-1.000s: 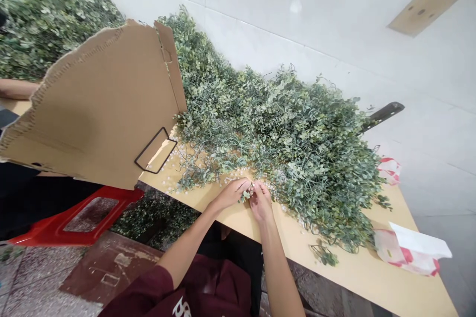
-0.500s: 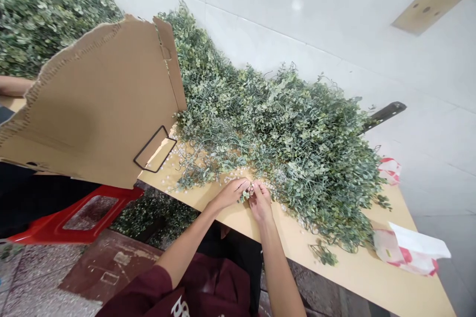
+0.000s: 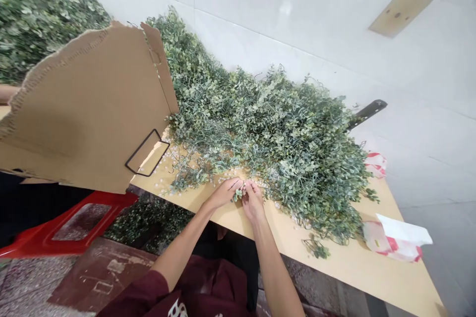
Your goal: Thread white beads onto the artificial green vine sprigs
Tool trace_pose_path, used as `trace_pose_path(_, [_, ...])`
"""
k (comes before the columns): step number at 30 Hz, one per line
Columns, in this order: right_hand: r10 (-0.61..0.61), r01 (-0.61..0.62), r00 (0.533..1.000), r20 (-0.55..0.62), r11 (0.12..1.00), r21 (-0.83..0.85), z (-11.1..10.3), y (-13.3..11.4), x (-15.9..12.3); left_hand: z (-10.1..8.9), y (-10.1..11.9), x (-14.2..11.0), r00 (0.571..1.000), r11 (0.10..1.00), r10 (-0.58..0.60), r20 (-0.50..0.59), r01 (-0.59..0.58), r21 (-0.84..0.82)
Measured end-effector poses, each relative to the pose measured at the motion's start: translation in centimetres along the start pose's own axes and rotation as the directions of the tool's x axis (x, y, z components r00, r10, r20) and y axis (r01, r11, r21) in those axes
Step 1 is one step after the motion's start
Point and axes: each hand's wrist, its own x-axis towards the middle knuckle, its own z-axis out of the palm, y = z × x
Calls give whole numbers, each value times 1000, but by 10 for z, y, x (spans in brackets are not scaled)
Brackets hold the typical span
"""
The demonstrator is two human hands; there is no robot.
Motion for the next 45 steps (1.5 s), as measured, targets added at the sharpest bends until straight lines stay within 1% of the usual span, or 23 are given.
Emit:
trace_pose_path(8, [-29,29,1000,-10,998,-57,-1,4,-1,0,0,-3,1000,1000,-4,11,4,27])
trace_pose_path(12, [-62,62,998,-4,997,-55,-1,2,-8,2,3,-9,999,999,15,-28,-14,48])
trace_pose_path(14, [-104,104,995,0,991,-81,0,2,-11,3,5,-13,998,998,24,-55,-20,58])
trace_pose_path(17, [-207,209,978,28,957,-203,0,2,-16,6,7,-16,996,997,27,-83,-21,73])
trace_pose_path(19, [-270,270,962,44,915,-299,1,0,-20,7,8,-16,995,997,25,-93,-18,75])
trace_pose_path(22, [-346,331,937,47,837,-435,3,-6,-27,8,8,-16,995,998,16,-102,-11,56])
trace_pose_path(24, [-393,365,917,65,762,-535,5,-10,-33,9,9,-18,994,999,7,-109,-3,33])
trace_pose_path(26, [-407,390,905,125,676,-625,7,-14,-38,9,10,-23,991,1000,-6,-130,8,8])
trace_pose_path(27, [-394,401,903,169,637,-658,8,-15,-39,9,11,-28,989,1000,-14,-149,14,0])
trace_pose_path(29, [-342,412,906,248,585,-699,9,-16,-38,9,12,-41,970,998,-48,-237,40,-40])
trace_pose_path(30, [-308,409,911,276,569,-714,9,-16,-35,10,13,-48,951,995,-82,-299,59,-83])
trace_pose_path(31, [-270,401,916,298,553,-730,10,-16,-32,10,13,-56,920,984,-135,-369,80,-159])
trace_pose_path(33, [-191,386,922,336,498,-777,12,-14,-21,10,13,-70,857,937,-254,-447,104,-332])
trace_pose_path(34, [-157,385,923,353,445,-809,14,-13,-14,10,12,-75,836,906,-302,-459,103,-409])
trace_pose_path(35, [-129,384,923,363,372,-845,17,-12,-8,9,12,-80,824,880,-333,-459,95,-466])
trace_pose_path(37, [-107,367,930,351,212,-906,23,-10,4,7,12,-86,814,844,-355,-459,68,-532])
trace_pose_path(38, [-107,347,937,334,149,-926,26,-10,9,5,13,-87,813,837,-356,-461,57,-545])
trace_pose_path(39, [-107,325,944,314,110,-939,28,-9,14,3,14,-88,812,836,-353,-464,51,-546])
trace_pose_path(41, [-102,291,954,281,93,-952,32,-9,21,-1,18,-90,816,848,-338,-470,47,-528])
trace_pose_path(45, [-108,264,962,251,131,-956,32,-13,25,-7,23,-91,829,880,-298,-472,48,-472])
